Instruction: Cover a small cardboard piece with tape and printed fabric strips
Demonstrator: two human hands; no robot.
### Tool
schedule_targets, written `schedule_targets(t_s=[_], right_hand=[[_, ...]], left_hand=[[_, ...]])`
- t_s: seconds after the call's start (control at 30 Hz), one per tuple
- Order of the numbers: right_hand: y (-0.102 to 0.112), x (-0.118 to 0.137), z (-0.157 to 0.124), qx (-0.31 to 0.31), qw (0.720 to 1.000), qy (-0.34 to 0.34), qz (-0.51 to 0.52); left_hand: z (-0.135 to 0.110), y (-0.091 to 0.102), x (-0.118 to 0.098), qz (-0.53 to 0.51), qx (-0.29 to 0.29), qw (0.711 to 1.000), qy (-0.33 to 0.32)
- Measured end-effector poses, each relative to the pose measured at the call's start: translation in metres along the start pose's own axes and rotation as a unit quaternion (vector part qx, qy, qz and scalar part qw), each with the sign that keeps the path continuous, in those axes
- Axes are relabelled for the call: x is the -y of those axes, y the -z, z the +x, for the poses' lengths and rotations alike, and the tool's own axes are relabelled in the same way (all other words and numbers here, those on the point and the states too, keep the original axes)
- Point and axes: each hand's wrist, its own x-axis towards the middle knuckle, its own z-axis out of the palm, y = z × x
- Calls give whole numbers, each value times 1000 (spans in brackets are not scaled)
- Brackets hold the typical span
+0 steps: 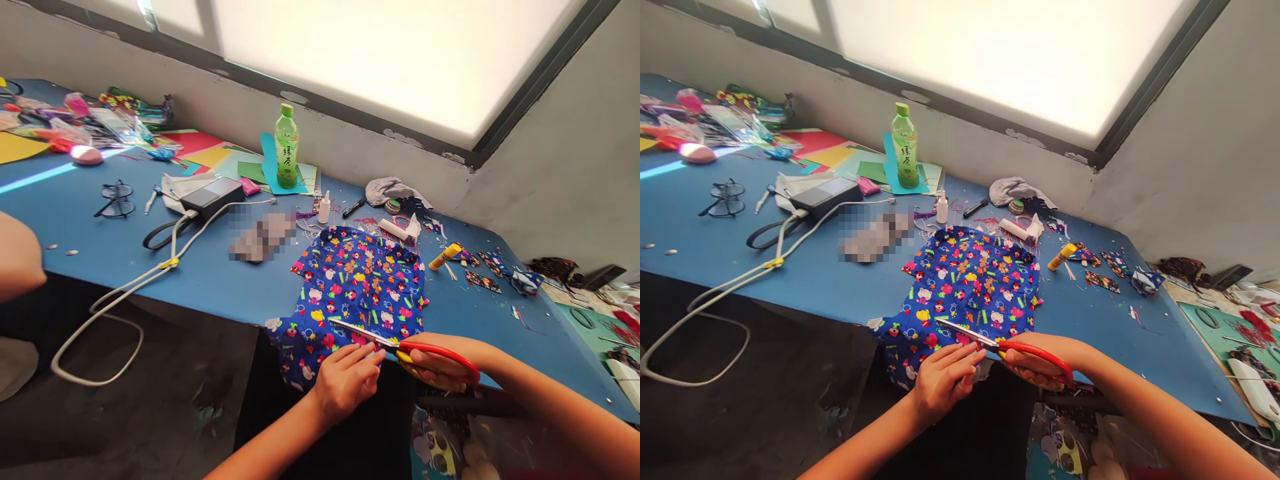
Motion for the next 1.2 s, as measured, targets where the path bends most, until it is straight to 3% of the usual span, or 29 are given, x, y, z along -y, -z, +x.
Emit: schedule_targets(t_s=[0.23, 0.57, 0.73, 1.0, 1.2], right_hand=[[6, 16, -4, -6, 999, 33, -28], [9, 29, 10, 29, 999, 0, -45], [10, 41, 6, -4, 997, 16, -79], [3, 47, 27, 15, 997, -49, -58], [7, 62, 32, 14, 994, -1, -110]], left_hand=[[-1, -2, -4, -20, 4, 1000, 0], [-7, -6, -3, -12, -18, 1000, 15], [-13, -11, -3, -16, -15, 1000, 9], [-20, -6, -1, -25, -3, 999, 26], [-18, -1, -4, -24, -6, 999, 21]])
